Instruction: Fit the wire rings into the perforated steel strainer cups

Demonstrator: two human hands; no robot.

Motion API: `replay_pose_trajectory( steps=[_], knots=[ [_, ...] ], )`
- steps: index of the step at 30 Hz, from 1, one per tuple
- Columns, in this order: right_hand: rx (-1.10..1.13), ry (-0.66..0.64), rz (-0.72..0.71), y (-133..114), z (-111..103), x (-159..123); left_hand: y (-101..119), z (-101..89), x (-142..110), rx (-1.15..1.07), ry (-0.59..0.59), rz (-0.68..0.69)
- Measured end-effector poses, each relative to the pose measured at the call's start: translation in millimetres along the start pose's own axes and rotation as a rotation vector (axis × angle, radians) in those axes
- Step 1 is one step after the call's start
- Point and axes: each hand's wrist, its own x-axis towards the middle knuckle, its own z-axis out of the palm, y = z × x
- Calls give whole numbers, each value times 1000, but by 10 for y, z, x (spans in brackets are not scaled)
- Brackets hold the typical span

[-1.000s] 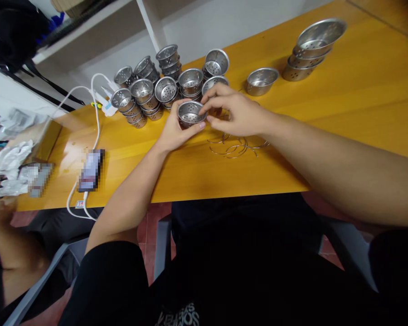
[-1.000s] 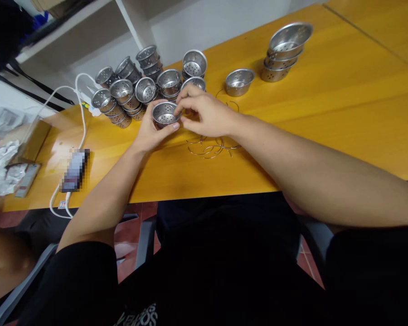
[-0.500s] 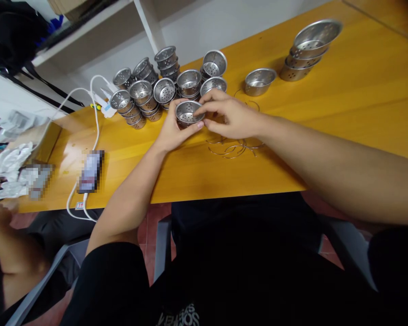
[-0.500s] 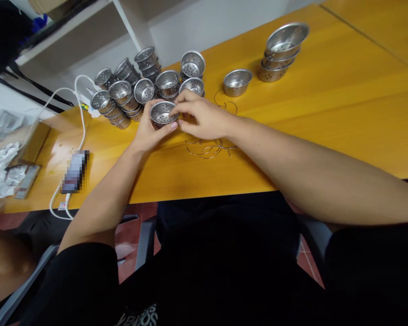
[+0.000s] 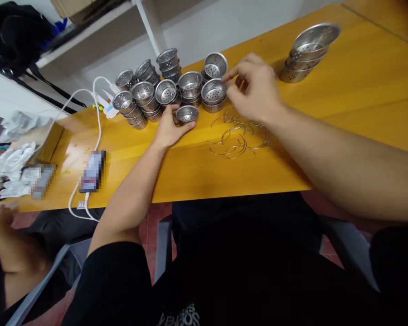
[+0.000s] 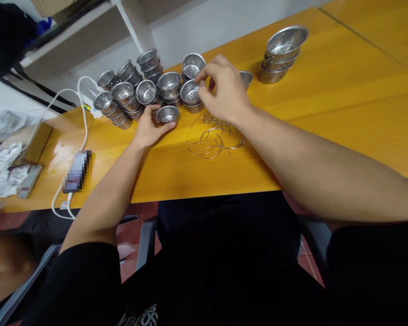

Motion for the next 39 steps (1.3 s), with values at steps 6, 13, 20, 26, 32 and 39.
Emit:
replay_pose_trajectory(
  steps=[6,13,20,26,32,39],
  knots=[
    [-11,8,10,1,26,9,11,49,19,0,83,-50],
    [29,54,-55,123,221,35,142,108,23,-8,201,-129],
    [-46,-173,-39,85,123,-15,126,55,79,39,141,-98],
    [-43,-157,-2,-16,39,-17,332,12,-7,21,87,-42],
    [-157,200,54,177,-276,147,477,-38,-80,-18,43,-24],
    [-309,140,276,338,-550,187,409,-61,-66,-59,25,-34]
  ],
)
